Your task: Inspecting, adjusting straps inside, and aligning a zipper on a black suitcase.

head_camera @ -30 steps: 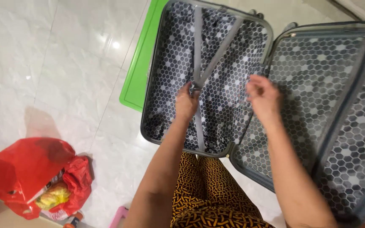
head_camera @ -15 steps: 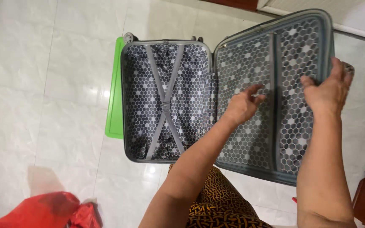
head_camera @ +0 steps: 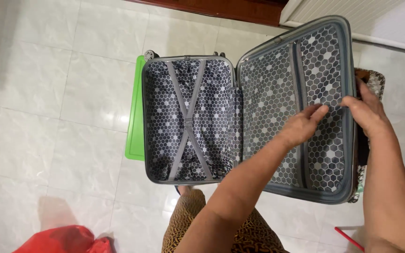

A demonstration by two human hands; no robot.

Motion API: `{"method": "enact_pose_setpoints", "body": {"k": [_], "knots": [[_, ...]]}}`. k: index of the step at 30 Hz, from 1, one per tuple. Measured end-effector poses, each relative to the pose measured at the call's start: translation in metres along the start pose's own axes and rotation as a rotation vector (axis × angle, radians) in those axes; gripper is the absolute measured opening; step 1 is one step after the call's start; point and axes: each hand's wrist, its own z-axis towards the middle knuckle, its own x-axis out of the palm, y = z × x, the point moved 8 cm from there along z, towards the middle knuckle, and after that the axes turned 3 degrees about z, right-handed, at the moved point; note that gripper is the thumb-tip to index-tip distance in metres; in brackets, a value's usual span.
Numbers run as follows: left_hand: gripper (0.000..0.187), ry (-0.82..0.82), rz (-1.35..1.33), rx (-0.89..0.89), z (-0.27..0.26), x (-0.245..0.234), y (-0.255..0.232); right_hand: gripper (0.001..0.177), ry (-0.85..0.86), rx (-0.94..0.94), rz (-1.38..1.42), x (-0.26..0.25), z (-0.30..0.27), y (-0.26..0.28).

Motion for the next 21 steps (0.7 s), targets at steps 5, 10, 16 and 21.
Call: {"method": "enact_pose_setpoints", "body": {"k": [5, 10, 16, 21], "knots": [[0.094, -0.067, -0.283, 0.119, -0.018, -0.030, 0.002, 0.088, -0.123, -0.232, -0.317, 0.024, -0.080, 0.090], [0.094, -0.116, -0.609, 0.154, -0.092, -0.162, 0.025, 0.076, -0.224, -0.418, -0.525, 0.109, -0.178, 0.199], [0.099, -0.281, -0.759, -0.067, -0.187, -0.315, 0.118, 0.056, -0.182, -0.865, -0.342, 0.238, -0.243, 0.266], [0.104, -0.492, -0.495, -0.137, -0.218, -0.383, 0.253, 0.052, 0.094, -0.793, -0.002, 0.337, -0.240, 0.246]]}}
